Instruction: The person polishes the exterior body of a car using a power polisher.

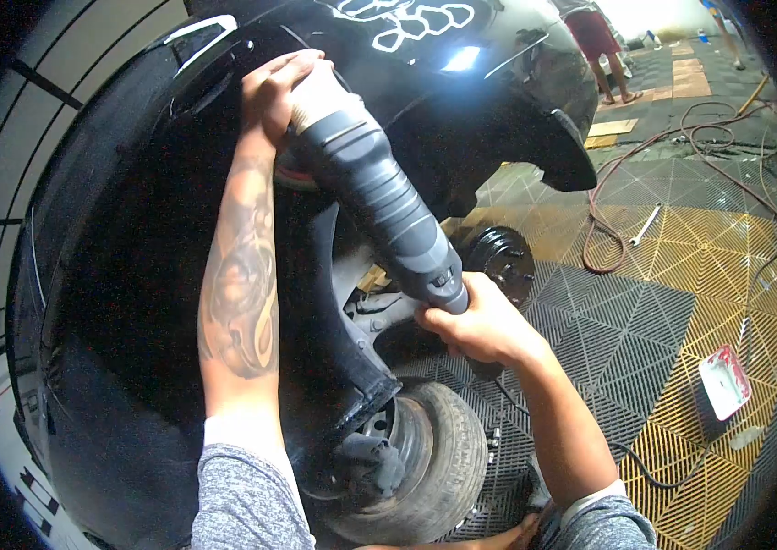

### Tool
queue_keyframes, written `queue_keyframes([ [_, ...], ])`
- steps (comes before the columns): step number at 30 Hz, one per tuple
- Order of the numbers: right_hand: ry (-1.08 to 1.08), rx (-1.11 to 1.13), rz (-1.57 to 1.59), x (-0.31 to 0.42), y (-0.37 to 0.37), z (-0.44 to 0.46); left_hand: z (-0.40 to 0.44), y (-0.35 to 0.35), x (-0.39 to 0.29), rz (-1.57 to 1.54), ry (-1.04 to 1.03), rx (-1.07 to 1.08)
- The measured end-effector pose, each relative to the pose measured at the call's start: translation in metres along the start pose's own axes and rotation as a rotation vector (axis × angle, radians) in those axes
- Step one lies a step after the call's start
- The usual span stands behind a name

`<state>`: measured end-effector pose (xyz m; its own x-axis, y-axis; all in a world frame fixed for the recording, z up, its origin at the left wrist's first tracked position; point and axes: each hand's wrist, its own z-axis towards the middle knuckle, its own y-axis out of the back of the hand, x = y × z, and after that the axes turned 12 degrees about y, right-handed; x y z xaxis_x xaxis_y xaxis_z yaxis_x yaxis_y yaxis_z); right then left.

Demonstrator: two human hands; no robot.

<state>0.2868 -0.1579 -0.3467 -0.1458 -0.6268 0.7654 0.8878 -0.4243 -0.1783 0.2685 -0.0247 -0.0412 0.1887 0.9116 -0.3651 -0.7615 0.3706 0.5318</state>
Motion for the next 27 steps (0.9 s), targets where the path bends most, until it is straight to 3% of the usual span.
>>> queue_keyframes([
  [1, -0.051, 0.021, -0.089, -0.002, -0.006, -0.003, -0.009, 0.011, 0.008, -0.018, -0.018, -0.003],
  [2, 0.074, 0.012, -0.186, -0.008, -0.014, -0.008, -0.019, 0.024, 0.015, -0.034, -0.033, -0.005],
  [4, -0.024, 0.054, -0.197, -0.015, -0.031, -0.019, -0.052, 0.045, 0.018, -0.047, -0.028, -0.041],
  [8, -0.003, 0.096, -0.171, -0.044, -0.057, -0.042, -0.124, 0.072, 0.017, 0.023, -0.05, -0.084],
  [10, -0.118, 0.138, -0.189, -0.055, -0.065, -0.05, -0.159, 0.076, 0.013, 0.089, -0.054, -0.143],
  [14, -0.056, 0.125, -0.147, -0.089, -0.08, -0.068, -0.213, 0.088, 0.028, 0.124, -0.061, -0.196],
  [22, -0.072, 0.317, -0.29, -0.152, -0.081, -0.09, -0.314, 0.089, 0.051, 0.122, -0.077, -0.316],
  [26, -0.036, 0.404, -0.36, -0.158, -0.073, -0.094, -0.339, 0.084, 0.059, 0.078, -0.057, -0.372],
  [27, -0.114, 0.42, -0.351, -0.144, -0.073, -0.093, -0.337, 0.085, 0.055, 0.104, -0.031, -0.369],
])
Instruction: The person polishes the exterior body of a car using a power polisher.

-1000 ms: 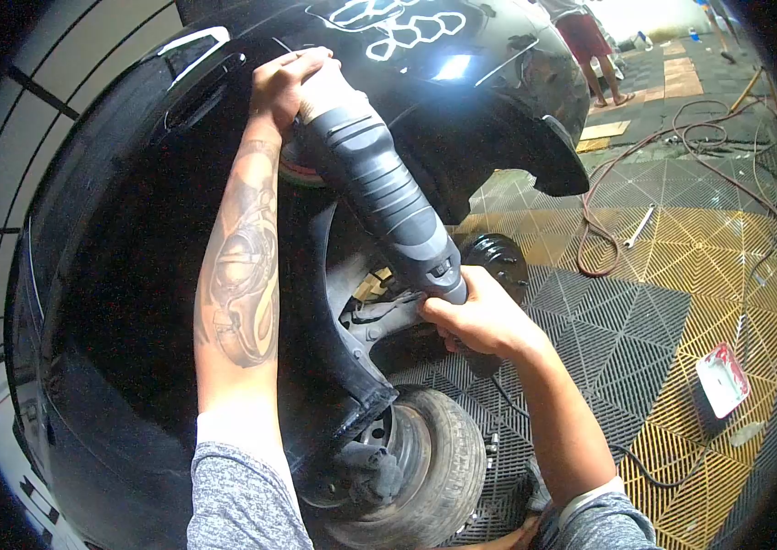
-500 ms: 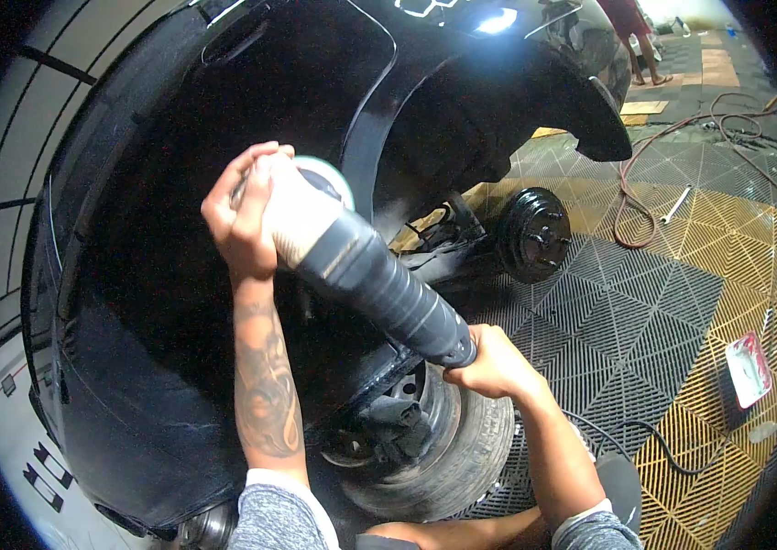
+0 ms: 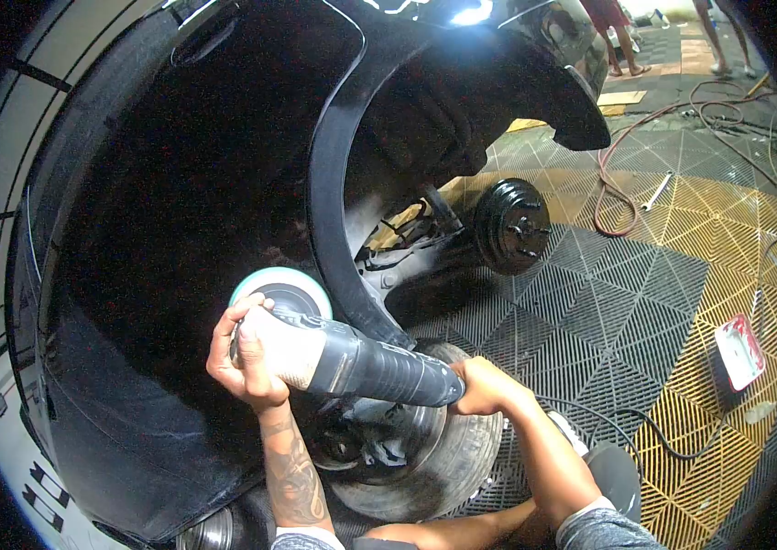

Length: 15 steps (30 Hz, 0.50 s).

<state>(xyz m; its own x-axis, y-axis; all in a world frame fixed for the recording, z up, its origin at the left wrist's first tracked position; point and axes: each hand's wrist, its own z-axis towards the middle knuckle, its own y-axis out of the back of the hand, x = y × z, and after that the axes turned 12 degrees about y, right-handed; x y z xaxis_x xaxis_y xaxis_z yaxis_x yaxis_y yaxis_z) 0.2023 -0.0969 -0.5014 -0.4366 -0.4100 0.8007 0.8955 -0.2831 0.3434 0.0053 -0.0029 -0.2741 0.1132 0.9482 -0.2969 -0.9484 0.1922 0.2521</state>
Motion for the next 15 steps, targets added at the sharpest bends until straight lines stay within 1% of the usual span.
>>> queue_keyframes([
  [1, 0.005, -0.001, 0.008, 0.008, 0.004, -0.001, 0.004, -0.001, -0.002, 0.026, 0.016, 0.002],
  [4, 0.132, -0.137, 0.068, 0.024, 0.005, 0.003, 0.048, 0.002, -0.007, 0.032, 0.026, 0.056],
  [5, 0.208, -0.217, 0.105, 0.036, 0.007, 0.005, 0.067, 0.0, -0.013, 0.027, 0.035, 0.083],
  [7, 0.269, -0.285, 0.112, 0.07, 0.025, 0.002, 0.109, -0.005, -0.02, 0.026, 0.006, 0.1],
  [9, 0.281, -0.278, 0.104, 0.091, 0.044, 0.002, 0.145, -0.02, -0.034, 0.004, 0.104, 0.028],
  [10, 0.291, -0.263, 0.099, 0.098, 0.052, 0.005, 0.164, -0.027, -0.038, -0.027, 0.09, 0.077],
  [11, 0.337, -0.325, 0.096, 0.102, 0.055, 0.012, 0.177, -0.036, -0.046, -0.023, 0.116, 0.146],
  [13, 0.387, -0.352, 0.084, 0.106, 0.073, 0.021, 0.207, -0.059, -0.052, -0.033, 0.125, 0.197],
  [14, 0.393, -0.407, 0.029, 0.107, 0.081, 0.024, 0.225, -0.07, -0.049, -0.062, 0.118, 0.234],
  [15, 0.334, -0.372, 0.056, 0.114, 0.095, 0.025, 0.244, -0.081, -0.044, -0.092, 0.111, 0.272],
])
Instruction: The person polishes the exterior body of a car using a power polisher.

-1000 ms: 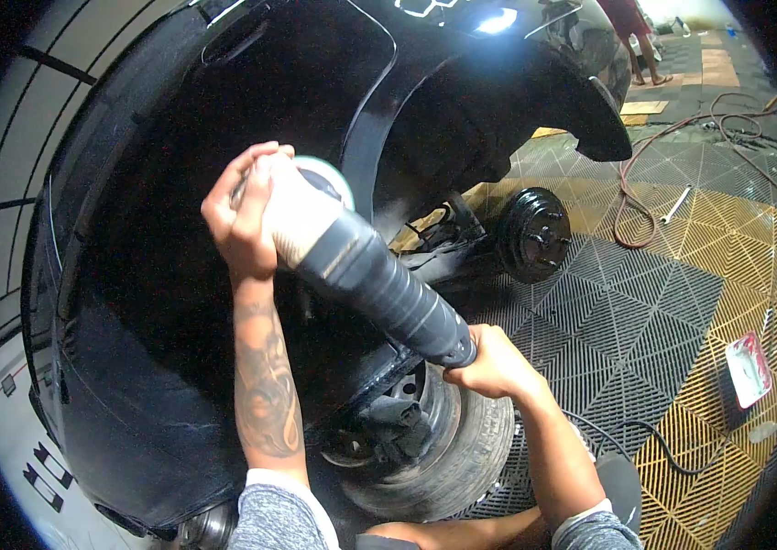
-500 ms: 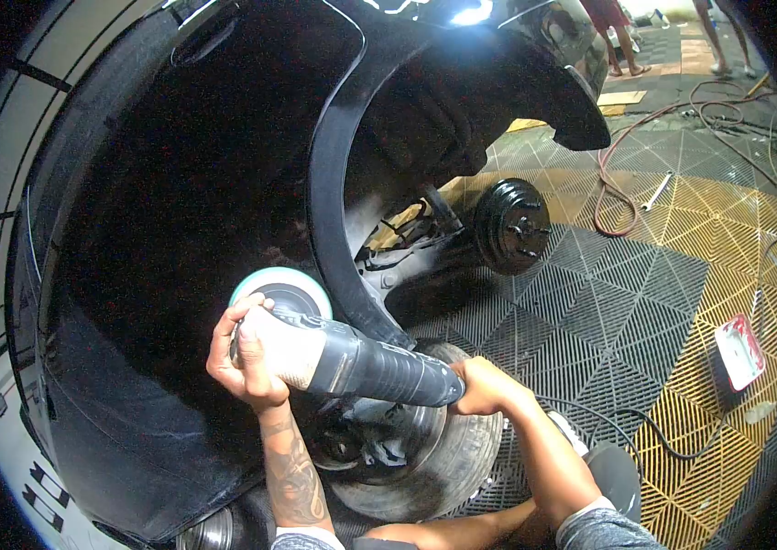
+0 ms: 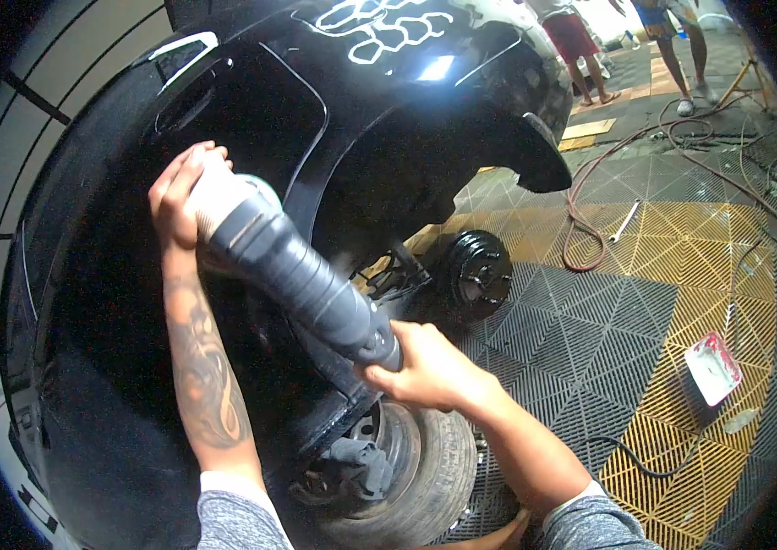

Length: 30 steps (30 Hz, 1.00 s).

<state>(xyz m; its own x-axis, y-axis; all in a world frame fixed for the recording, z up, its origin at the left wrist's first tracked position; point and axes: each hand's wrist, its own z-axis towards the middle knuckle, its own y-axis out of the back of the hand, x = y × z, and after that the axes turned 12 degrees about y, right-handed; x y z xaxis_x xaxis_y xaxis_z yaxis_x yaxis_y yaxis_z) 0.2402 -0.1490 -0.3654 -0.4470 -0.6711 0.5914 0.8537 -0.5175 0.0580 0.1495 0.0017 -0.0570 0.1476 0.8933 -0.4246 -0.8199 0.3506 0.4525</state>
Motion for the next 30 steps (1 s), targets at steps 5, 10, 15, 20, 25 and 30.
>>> queue_keyframes([
  [5, -0.123, -0.061, 0.009, 0.006, 0.052, 0.035, 0.081, -0.06, -0.009, 0.062, -0.08, 0.053],
  [10, -0.22, -0.13, 0.062, 0.011, 0.083, 0.055, 0.136, -0.111, -0.008, -0.062, -0.112, 0.067],
  [15, -0.204, -0.058, 0.098, 0.006, 0.076, 0.045, 0.103, -0.097, -0.01, -0.123, -0.074, 0.016],
  [20, -0.089, -0.019, -0.078, -0.008, 0.039, 0.016, 0.029, -0.054, -0.004, -0.103, -0.018, -0.038],
  [25, -0.156, 0.064, -0.089, -0.017, -0.003, -0.013, -0.049, -0.019, 0.012, -0.011, -0.054, -0.184],
  [30, -0.213, 0.104, -0.11, -0.047, -0.037, -0.047, -0.122, -0.003, 0.024, -0.005, -0.101, -0.23],
])
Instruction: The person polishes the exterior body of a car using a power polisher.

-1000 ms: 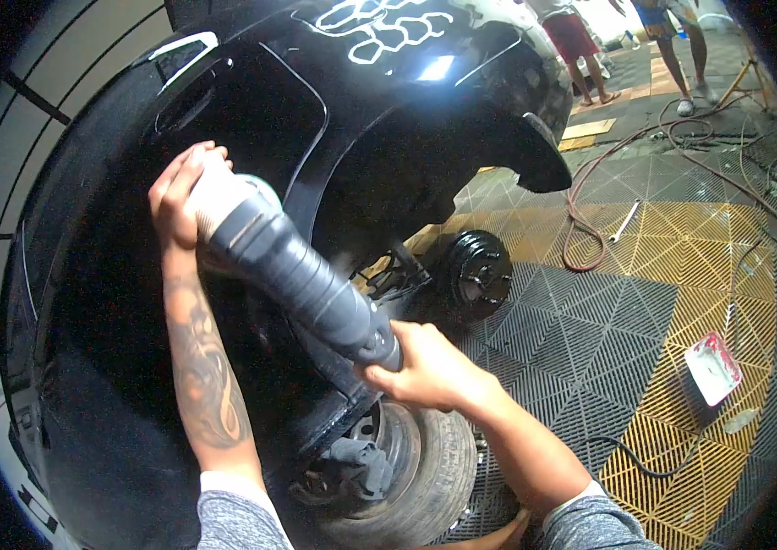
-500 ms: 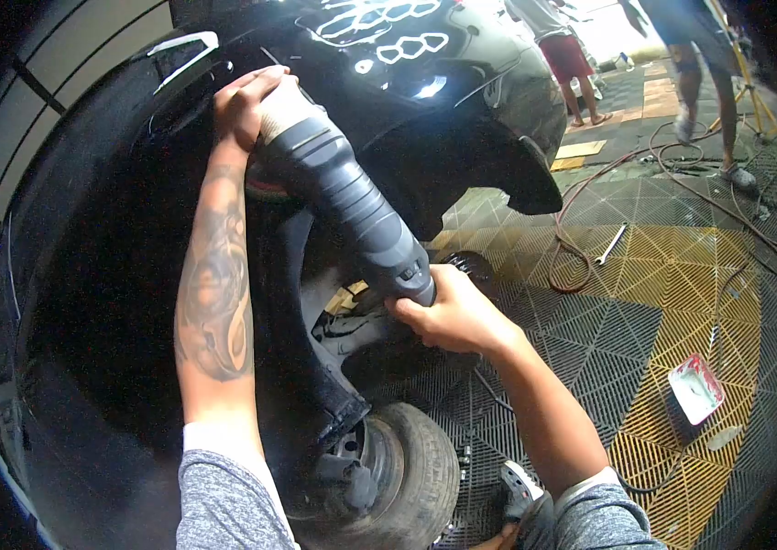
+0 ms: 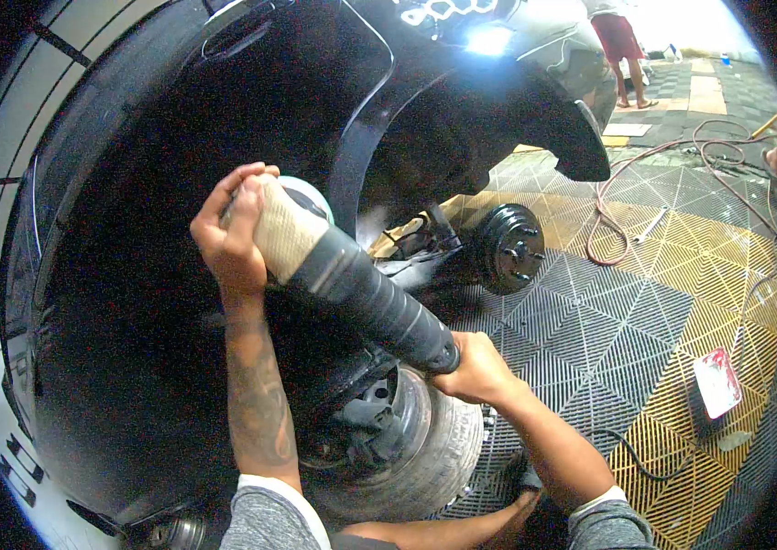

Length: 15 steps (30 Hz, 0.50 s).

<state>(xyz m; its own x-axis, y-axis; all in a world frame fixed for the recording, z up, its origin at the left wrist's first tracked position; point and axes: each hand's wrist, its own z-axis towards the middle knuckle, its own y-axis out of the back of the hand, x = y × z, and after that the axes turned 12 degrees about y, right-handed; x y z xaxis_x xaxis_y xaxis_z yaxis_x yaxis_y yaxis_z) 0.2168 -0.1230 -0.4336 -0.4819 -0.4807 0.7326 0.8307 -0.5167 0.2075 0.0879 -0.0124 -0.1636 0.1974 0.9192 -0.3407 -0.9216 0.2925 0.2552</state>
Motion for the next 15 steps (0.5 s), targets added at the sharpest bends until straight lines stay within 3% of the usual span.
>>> queue_keyframes([
  [6, -0.011, 0.012, 0.11, -0.029, -0.027, -0.024, -0.067, 0.03, 0.017, 0.105, 0.025, -0.074],
  [15, 0.038, 0.083, -0.064, -0.051, -0.034, -0.037, -0.126, 0.047, 0.035, 0.071, 0.057, -0.183],
])
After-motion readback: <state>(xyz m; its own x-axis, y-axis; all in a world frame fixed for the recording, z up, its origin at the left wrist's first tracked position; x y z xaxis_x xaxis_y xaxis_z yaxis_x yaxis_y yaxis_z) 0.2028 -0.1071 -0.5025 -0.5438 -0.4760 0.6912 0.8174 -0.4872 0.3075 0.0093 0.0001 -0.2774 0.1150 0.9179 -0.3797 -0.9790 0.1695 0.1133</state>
